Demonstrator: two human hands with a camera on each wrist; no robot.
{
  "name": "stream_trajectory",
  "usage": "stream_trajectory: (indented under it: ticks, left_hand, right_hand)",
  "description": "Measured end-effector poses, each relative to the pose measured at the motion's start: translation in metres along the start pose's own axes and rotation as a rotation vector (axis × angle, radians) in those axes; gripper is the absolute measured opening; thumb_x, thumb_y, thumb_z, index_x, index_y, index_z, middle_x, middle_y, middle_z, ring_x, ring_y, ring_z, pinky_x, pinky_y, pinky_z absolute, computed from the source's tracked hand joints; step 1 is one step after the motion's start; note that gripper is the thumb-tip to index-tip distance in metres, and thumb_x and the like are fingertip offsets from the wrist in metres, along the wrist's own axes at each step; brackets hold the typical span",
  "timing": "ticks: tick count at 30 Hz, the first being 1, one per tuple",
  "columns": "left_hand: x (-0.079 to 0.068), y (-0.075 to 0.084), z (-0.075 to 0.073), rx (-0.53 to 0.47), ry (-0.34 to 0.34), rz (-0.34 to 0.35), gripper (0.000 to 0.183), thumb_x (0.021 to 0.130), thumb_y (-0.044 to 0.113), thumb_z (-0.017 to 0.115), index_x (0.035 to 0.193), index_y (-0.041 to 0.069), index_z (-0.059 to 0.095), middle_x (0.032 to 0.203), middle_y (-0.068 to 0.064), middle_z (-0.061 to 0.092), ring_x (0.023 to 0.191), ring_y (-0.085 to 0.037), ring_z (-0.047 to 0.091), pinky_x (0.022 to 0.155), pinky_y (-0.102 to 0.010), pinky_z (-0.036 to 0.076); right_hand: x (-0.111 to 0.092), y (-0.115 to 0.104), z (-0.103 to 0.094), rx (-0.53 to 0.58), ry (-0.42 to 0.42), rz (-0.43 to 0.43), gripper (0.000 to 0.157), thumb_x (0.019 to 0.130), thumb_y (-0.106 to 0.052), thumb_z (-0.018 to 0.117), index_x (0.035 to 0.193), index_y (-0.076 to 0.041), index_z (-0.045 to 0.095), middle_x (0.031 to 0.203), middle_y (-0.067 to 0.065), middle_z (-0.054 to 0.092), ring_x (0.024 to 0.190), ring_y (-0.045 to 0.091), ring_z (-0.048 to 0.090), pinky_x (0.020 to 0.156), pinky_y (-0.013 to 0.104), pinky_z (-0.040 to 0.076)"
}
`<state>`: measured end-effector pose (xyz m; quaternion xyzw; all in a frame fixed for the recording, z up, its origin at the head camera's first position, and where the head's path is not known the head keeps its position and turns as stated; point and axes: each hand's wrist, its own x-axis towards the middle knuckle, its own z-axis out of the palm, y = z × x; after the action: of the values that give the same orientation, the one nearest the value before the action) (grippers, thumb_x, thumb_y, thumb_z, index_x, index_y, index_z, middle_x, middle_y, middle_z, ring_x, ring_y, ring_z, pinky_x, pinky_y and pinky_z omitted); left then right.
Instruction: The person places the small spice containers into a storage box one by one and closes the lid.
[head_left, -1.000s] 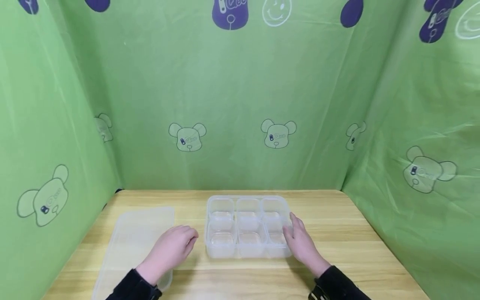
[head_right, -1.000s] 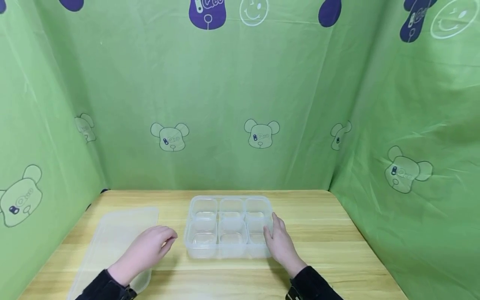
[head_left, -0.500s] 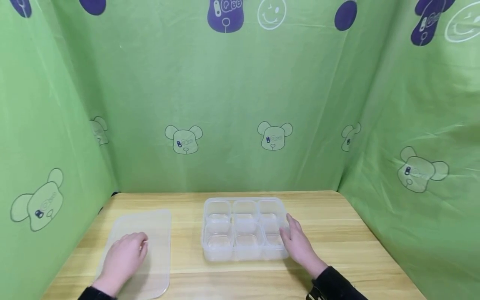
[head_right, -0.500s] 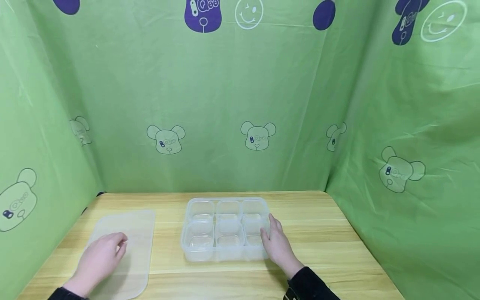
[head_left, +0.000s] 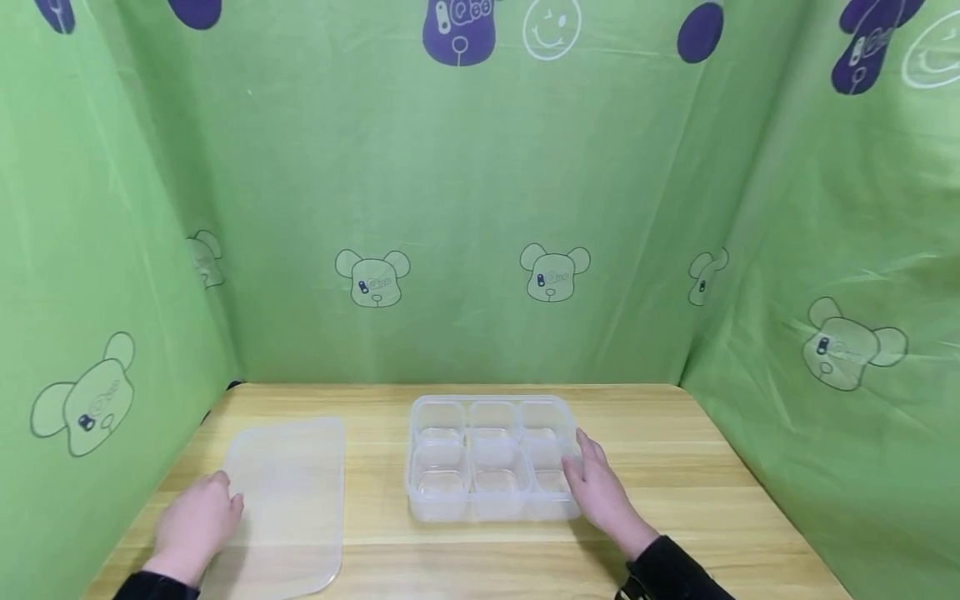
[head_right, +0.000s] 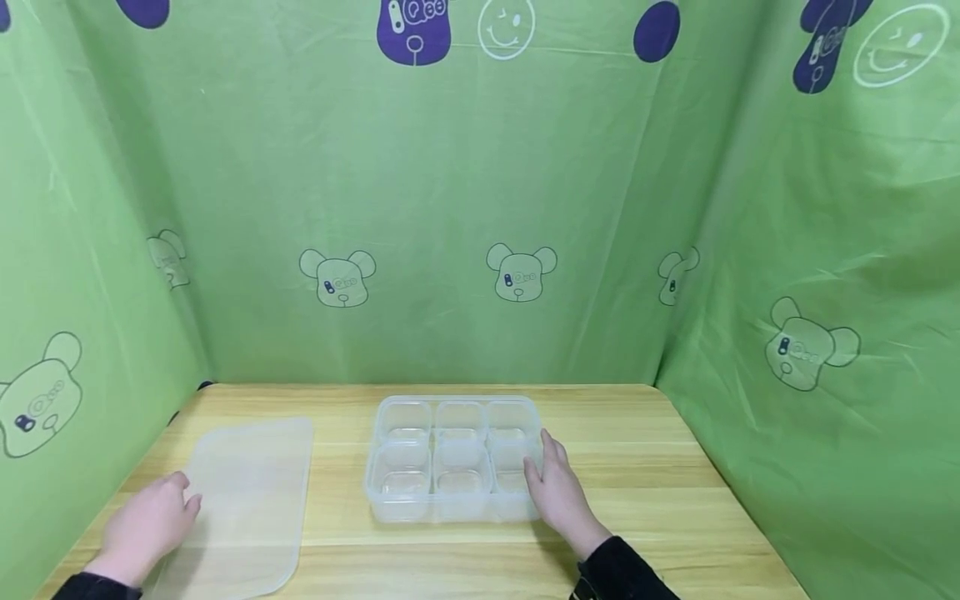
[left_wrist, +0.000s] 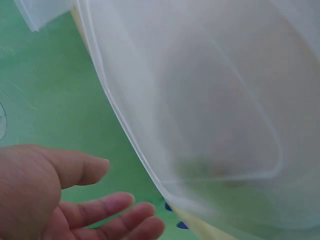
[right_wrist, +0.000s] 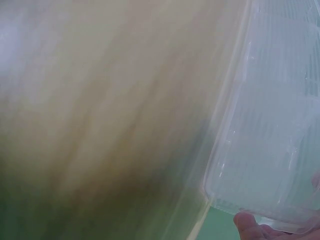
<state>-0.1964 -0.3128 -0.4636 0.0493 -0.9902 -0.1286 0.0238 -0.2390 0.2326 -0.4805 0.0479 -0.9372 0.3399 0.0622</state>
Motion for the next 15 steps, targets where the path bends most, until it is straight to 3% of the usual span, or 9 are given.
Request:
stream_trajectory:
  ticks: [3,6,10,15]
  left_hand:
    - [0.002,-0.007,0.001,0.002,-0.094,-0.078,0.055,0.096,0.021,0.059,0.123,-0.024,0.045,0.11,-0.043,0.055,0.095,-0.055,0.06,0.074,-0.061,0.053]
    - [0.001,-0.012,0.002,-0.015,-0.15,-0.124,0.054,0.097,0.022,0.059,0.12,-0.025,0.045,0.104,-0.04,0.056,0.086,-0.047,0.061,0.07,-0.058,0.053]
    - [0.0,-0.015,0.003,-0.039,-0.171,-0.148,0.045,0.096,0.018,0.058,0.112,-0.024,0.049,0.093,-0.031,0.058,0.077,-0.034,0.059,0.069,-0.054,0.054]
    - [-0.001,-0.013,0.004,-0.033,-0.192,-0.183,0.031,0.095,0.006,0.053,0.105,-0.023,0.051,0.086,-0.027,0.057,0.074,-0.032,0.058,0.069,-0.05,0.054]
  right_hand:
    - [0.0,0.0,0.0,0.004,0.001,-0.004,0.063,0.108,-0.021,0.044,0.154,0.01,0.015,0.155,0.035,0.022,0.139,0.052,0.032,0.114,0.061,0.025]
    - [0.0,0.0,0.0,0.005,0.003,-0.008,0.063,0.108,-0.021,0.044,0.154,0.009,0.015,0.155,0.035,0.022,0.138,0.052,0.033,0.114,0.061,0.026]
    - [0.0,-0.001,0.0,0.002,0.005,-0.012,0.063,0.108,-0.022,0.044,0.154,0.009,0.015,0.155,0.035,0.022,0.137,0.052,0.034,0.113,0.062,0.027]
    - [-0.001,-0.002,-0.001,0.001,0.009,-0.007,0.063,0.108,-0.023,0.044,0.154,0.009,0.016,0.155,0.034,0.023,0.137,0.052,0.035,0.113,0.062,0.027]
